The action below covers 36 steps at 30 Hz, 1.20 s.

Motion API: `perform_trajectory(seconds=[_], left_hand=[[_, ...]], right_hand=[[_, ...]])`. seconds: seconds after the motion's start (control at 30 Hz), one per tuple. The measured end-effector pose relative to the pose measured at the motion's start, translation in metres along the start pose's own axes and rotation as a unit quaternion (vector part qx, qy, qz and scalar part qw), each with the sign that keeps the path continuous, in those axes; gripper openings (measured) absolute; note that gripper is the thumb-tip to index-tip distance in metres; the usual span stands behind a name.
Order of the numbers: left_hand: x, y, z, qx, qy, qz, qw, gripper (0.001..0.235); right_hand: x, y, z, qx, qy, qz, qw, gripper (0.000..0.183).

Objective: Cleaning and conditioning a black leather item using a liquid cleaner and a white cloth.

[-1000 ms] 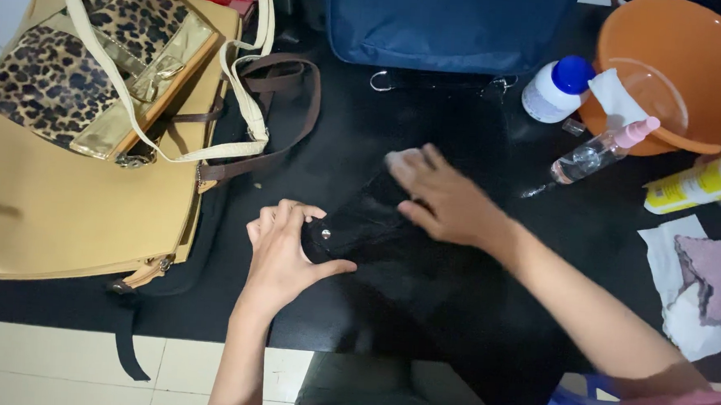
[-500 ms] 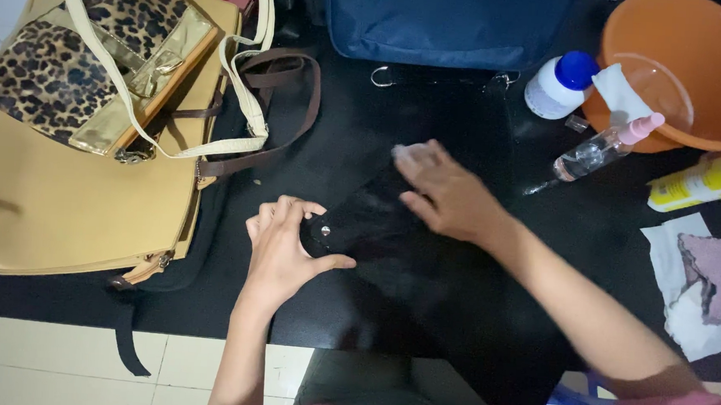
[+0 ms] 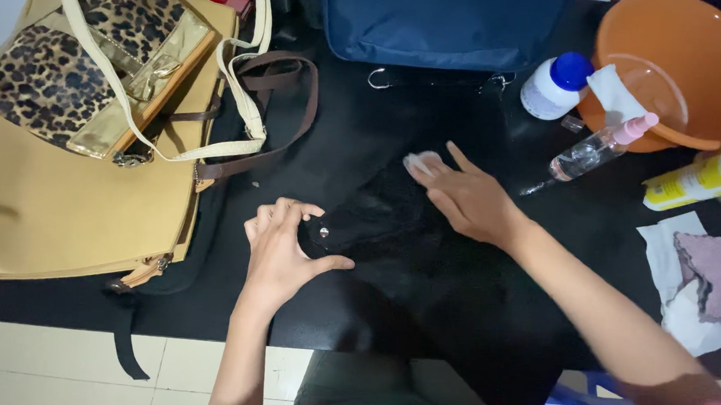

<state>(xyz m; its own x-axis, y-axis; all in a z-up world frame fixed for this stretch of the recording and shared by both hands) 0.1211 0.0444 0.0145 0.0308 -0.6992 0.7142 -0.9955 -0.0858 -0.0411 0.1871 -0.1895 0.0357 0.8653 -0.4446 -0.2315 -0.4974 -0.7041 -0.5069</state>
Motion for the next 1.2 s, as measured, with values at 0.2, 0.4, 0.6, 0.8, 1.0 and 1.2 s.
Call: perform_trajectory(seconds=[0.2,0.4,0.6,0.8,1.0,1.2], left_hand=[[-0.004,0.000,0.001,0.005,-0.002,0.005,1.000,0.074],[-0.005,0.000,0.001,0.001,-0.004,-0.003,1.000,0.075],[-0.002,0.001,-0.001,0.012,0.002,0.013,1.000,0.079],[-0.009,0.000,0.002,0.032,0.001,0.027,0.999,0.090],[-0.006,0.000,0.000,0.025,0.000,0.030,0.999,0.091],[-0.008,0.001,0.000,0.038,0.015,0.029,0.999,0.100]], right_hand=[[-0.035,-0.033,0.035,-0.007,-0.122,-0.017,0.992,0.041],[-0.066,0.000,0.010,-0.068,-0.147,-0.044,0.986,0.042],[-0.008,-0.020,0.010,-0.045,-0.059,0.017,0.997,0.045],[-0.088,-0.039,0.048,-0.082,-0.191,-0.024,0.978,0.039],[-0.072,-0.015,0.019,-0.066,-0.130,-0.057,0.988,0.040],[-0.077,-0.051,0.052,-0.034,-0.139,-0.058,0.988,0.041]])
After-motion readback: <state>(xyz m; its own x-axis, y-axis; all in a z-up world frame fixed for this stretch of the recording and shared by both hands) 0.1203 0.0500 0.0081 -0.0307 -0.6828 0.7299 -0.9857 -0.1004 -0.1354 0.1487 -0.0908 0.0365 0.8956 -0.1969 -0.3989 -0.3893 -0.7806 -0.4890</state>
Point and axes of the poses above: each hand's wrist, its own y-axis away from the middle knuckle, its own z-axis out of the palm, x = y × z, the point moved 10 cm from there along -y, towards the middle knuckle, and after that the axes turned 8 degrees about x, right-handed, at the moved point
